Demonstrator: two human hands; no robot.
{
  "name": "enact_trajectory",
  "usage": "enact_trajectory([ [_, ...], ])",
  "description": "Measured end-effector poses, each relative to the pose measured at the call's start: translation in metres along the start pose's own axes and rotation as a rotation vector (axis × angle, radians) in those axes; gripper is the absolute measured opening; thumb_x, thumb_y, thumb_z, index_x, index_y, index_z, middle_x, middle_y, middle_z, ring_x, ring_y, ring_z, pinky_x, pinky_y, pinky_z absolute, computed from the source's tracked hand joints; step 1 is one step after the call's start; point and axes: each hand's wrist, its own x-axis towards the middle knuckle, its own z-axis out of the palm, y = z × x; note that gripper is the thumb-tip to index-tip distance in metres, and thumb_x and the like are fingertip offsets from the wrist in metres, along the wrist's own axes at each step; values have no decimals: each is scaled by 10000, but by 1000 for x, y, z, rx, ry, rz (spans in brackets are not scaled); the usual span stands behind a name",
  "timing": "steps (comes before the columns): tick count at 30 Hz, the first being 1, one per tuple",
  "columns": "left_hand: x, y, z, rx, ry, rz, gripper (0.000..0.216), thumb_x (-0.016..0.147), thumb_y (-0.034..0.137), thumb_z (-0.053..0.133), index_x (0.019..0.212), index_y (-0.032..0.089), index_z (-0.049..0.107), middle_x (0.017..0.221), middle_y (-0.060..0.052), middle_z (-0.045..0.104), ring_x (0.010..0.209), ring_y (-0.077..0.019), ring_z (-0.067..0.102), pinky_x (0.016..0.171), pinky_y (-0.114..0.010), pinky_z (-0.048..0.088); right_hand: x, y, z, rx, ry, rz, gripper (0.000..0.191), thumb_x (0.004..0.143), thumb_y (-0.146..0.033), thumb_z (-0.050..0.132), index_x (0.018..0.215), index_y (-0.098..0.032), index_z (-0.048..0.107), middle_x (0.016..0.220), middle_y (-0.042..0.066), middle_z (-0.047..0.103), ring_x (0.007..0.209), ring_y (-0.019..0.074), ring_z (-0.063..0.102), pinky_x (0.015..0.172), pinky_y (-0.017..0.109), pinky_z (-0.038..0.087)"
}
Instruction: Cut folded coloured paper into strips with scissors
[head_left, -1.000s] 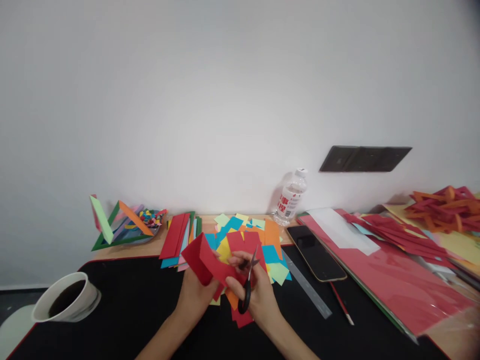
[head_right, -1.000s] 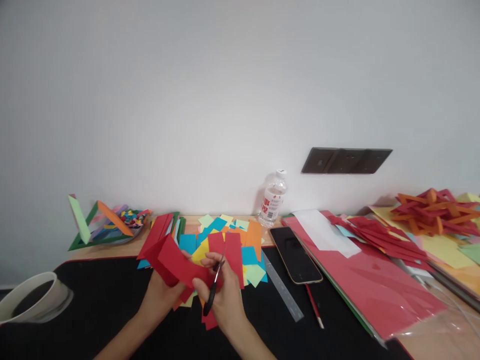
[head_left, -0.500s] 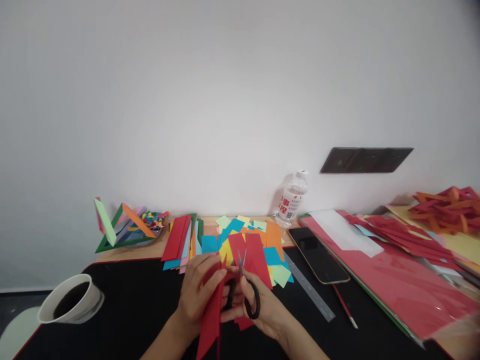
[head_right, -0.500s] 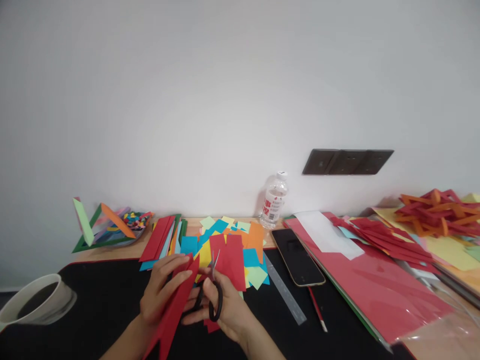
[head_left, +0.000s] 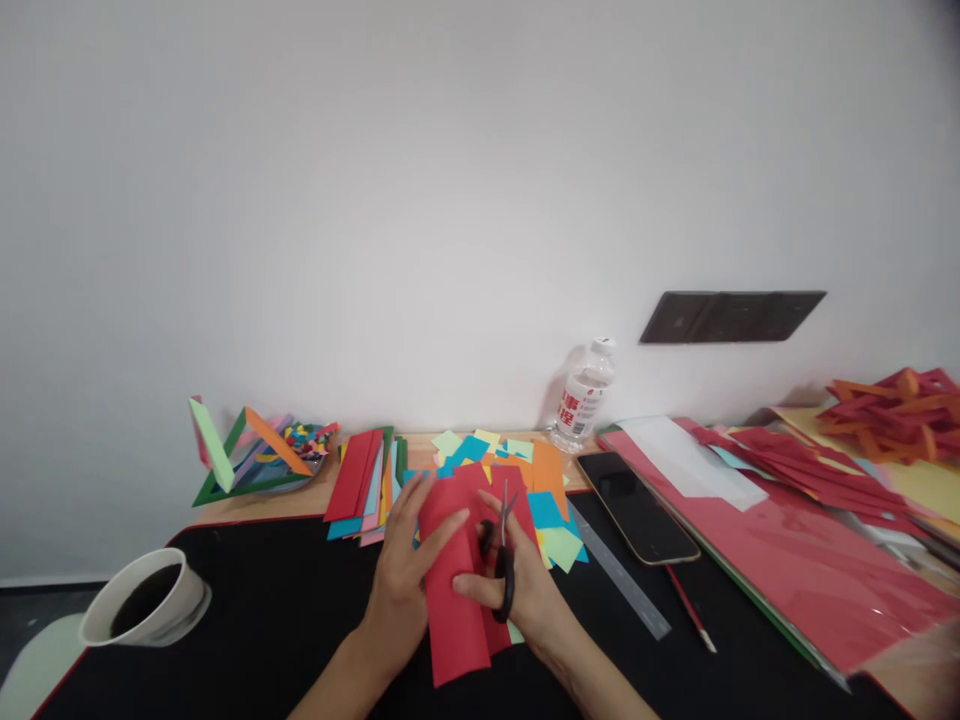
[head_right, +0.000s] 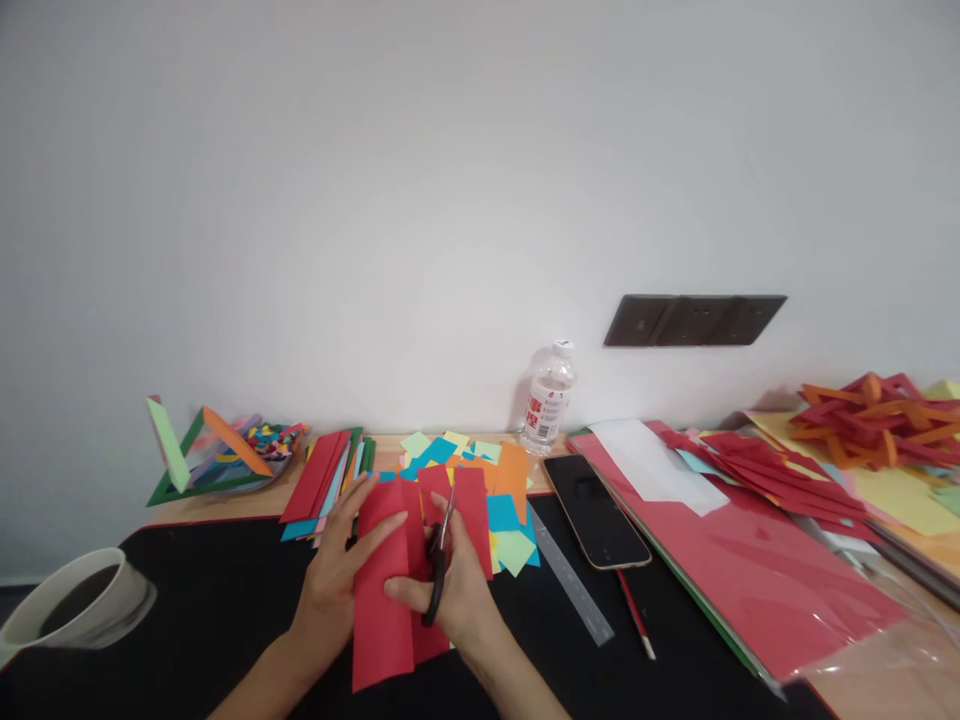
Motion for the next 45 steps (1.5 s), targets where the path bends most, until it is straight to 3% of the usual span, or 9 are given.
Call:
enact_trajectory([
  [4,8,9,3,-436,79,-597,495,809,425,634,1268,254,559,1327,-134,554,1235,-303,501,955,-432,462,1,-8,3,-83,56,-127,1023,492,-409,879,1363,-213,378,1016,71,602,976,291,596,855,411,497],
  [6,13,14,3,-725,9,-888,414,819,522,571,1027,182,686,1027,-127,704,970,-272,661,792,-368,539,0,-12,4,-140,83,-218,1030,528,-428,861,1386,-208,335,1129,109,577,1077,321,564,925,443,467],
  [9,17,19,1,-1012,-143,-1070,396,743,528,660,672,139,688,646,-65,688,650,-200,667,627,-292,532,-2,-14,4,-289,101,-309,1005,566,-416,850,1395,-211,320,1277,142,505,1227,341,464,1017,471,397],
  [12,19,21,-1,-1127,-241,-1112,297,613,384,813,705,119,718,641,-60,706,610,-185,653,626,-284,522,-5,-9,2,-396,61,-320,982,590,-381,850,1398,-226,314,1319,142,494,1230,338,473,1033,492,380],
  [16,20,20,-2,-1005,-113,-1182,334,533,321,860,773,117,751,732,-88,749,630,-200,668,609,-277,520,-4,-5,-1,-251,-25,-274,962,570,-358,868,1373,-226,356,1306,145,525,1175,332,537,987,460,445],
  [28,20,21,-5,-1039,-112,-1135,311,567,316,846,783,114,748,736,-96,752,642,-220,686,604,-293,536,-13,-29,7,40,-295,96,824,501,-297,905,1232,-249,529,1120,52,670,1069,315,614,906,443,511],
  [37,25,16,-9,-1005,74,-1173,362,602,285,830,910,129,722,907,-116,759,815,-274,708,752,-373,557,-1,-24,-1,-59,2,-78,495,703,-429,763,1074,-182,544,1001,105,697,902,289,659,798,414,533],
  [42,23,22,-2,-1121,-116,-1189,395,585,276,837,925,106,730,910,-137,758,822,-296,711,773,-393,555,-3,-13,2,-214,215,-156,568,568,-401,851,1011,-184,570,1002,94,669,921,289,634,825,408,517],
  [45,21,25,1,-999,-115,-1184,398,569,259,844,920,109,731,942,-133,755,855,-313,707,762,-390,562,-5,-10,3,-317,261,-218,513,592,-373,843,1004,-200,591,991,80,669,940,285,615,853,412,496],
])
